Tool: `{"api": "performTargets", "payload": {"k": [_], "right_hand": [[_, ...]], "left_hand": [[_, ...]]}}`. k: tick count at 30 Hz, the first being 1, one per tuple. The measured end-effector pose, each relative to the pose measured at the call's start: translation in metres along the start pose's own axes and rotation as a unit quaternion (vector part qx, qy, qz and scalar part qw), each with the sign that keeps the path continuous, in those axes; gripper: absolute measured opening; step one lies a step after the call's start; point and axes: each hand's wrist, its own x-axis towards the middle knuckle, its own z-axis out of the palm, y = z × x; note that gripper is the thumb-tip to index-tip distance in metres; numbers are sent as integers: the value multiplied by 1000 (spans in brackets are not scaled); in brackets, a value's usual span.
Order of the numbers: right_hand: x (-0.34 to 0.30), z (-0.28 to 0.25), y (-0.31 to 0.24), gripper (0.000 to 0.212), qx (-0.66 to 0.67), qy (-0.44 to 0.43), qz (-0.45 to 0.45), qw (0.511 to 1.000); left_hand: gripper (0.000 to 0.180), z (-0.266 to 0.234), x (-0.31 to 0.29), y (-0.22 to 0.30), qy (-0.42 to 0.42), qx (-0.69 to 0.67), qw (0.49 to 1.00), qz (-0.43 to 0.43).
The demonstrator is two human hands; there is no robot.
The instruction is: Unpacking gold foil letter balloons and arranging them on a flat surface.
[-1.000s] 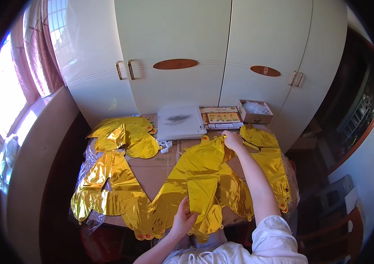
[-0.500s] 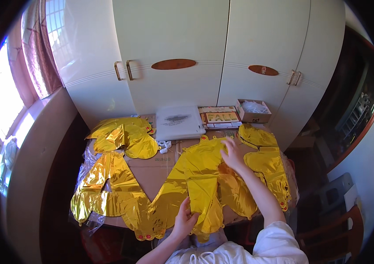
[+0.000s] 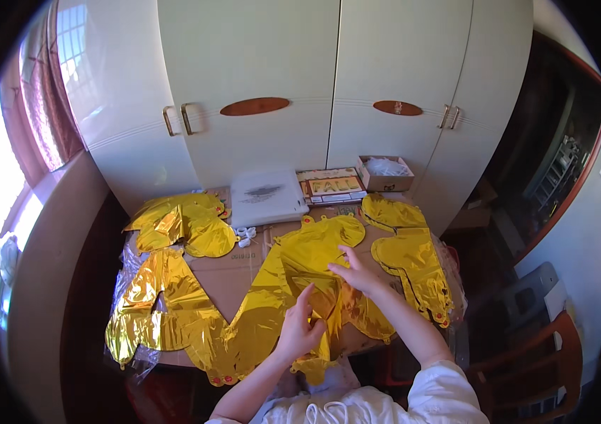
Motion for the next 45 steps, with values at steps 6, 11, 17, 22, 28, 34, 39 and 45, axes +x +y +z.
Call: {"api": "performTargets", "payload": {"k": [6, 11, 17, 22, 28, 34, 39, 45], "right_hand": [[4, 5, -9, 79, -42, -60, -42, 996], [9, 13, -37, 88, -125, -73, -73, 987], [6, 48, -100, 91, -459, -168, -71, 870], [25, 45, -91, 37, -588, -171, -81, 786], [6, -24, -136, 17, -529, 36, -119, 839], [-47, -98, -149, 11, 199, 103, -202, 953], [-16, -80, -88, 16, 428, 139, -117, 885], [10, -56, 2, 25, 486, 138, 40, 862]], "left_hand": [[70, 11, 3, 2, 49, 39, 993, 101], [72, 16, 1, 0, 37, 74, 990, 114], [77, 24, -2, 10, 31, 155, 970, 185], [78, 26, 0, 19, 12, 164, 969, 185], [79, 25, -16, 4, -5, -7, 992, 125], [79, 34, -9, -42, -34, -329, 943, -20], [65, 42, -8, -29, -45, -533, 844, -24], [26, 38, -21, -37, -19, -230, 973, -21]]}}
